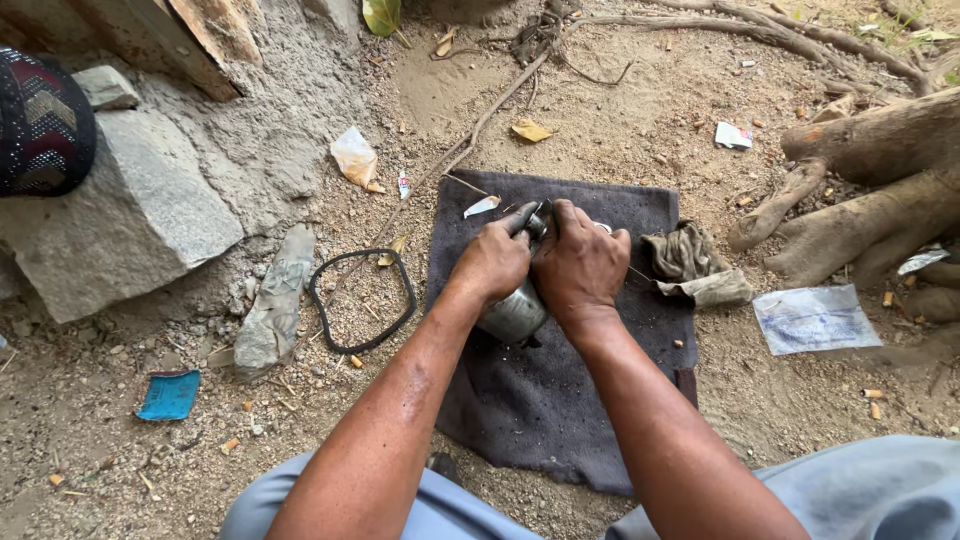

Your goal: The person scrubs a metal pressure cooker lid with a cloth and a metal scraper while sitting on the ground. They rotate the lid to clean different sides and wipe it down repeatedly.

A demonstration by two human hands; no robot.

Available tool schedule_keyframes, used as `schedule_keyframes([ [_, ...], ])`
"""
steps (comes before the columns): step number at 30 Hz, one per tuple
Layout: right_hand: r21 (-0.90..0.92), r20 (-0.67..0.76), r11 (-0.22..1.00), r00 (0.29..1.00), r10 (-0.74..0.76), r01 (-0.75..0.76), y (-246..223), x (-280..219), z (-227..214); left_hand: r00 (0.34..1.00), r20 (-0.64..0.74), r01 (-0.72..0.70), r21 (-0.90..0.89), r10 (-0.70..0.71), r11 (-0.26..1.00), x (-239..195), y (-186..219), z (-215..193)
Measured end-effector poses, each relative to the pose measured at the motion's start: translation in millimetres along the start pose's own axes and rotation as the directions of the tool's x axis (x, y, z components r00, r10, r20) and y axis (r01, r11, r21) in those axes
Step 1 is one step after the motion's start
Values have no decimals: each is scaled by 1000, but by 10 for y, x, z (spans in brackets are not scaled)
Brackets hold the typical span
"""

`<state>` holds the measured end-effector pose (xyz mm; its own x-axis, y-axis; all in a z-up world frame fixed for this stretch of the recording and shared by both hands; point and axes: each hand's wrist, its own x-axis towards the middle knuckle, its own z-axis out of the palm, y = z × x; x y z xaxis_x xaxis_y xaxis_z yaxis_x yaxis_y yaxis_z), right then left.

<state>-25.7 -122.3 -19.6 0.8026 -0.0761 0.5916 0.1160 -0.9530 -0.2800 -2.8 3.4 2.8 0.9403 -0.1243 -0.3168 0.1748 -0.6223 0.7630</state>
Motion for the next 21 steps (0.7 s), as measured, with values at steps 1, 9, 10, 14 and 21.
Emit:
schedule_keyframes([
  [1,-12,42,1000,999,4,-4,1,13,-7,999,-16,-38,3,38,999,12,-19,7],
  [9,-60,391,998,919,56,-36,61,164,-83,999,43,25,1,-25,1000,-79,68,-84],
  [10,-56,482,995,870,101,-84,101,207,-69,997,55,54,9,-55,998,-114,87,-110],
  [14,398,507,911,853,-119,-110,325,486,-33,992,107,65,44,-70,997,-169,68,-216],
  [21,59,263,998,965,-20,4,24,93,-169,999,43,-5,-99,9,995,-71,-73,-90],
])
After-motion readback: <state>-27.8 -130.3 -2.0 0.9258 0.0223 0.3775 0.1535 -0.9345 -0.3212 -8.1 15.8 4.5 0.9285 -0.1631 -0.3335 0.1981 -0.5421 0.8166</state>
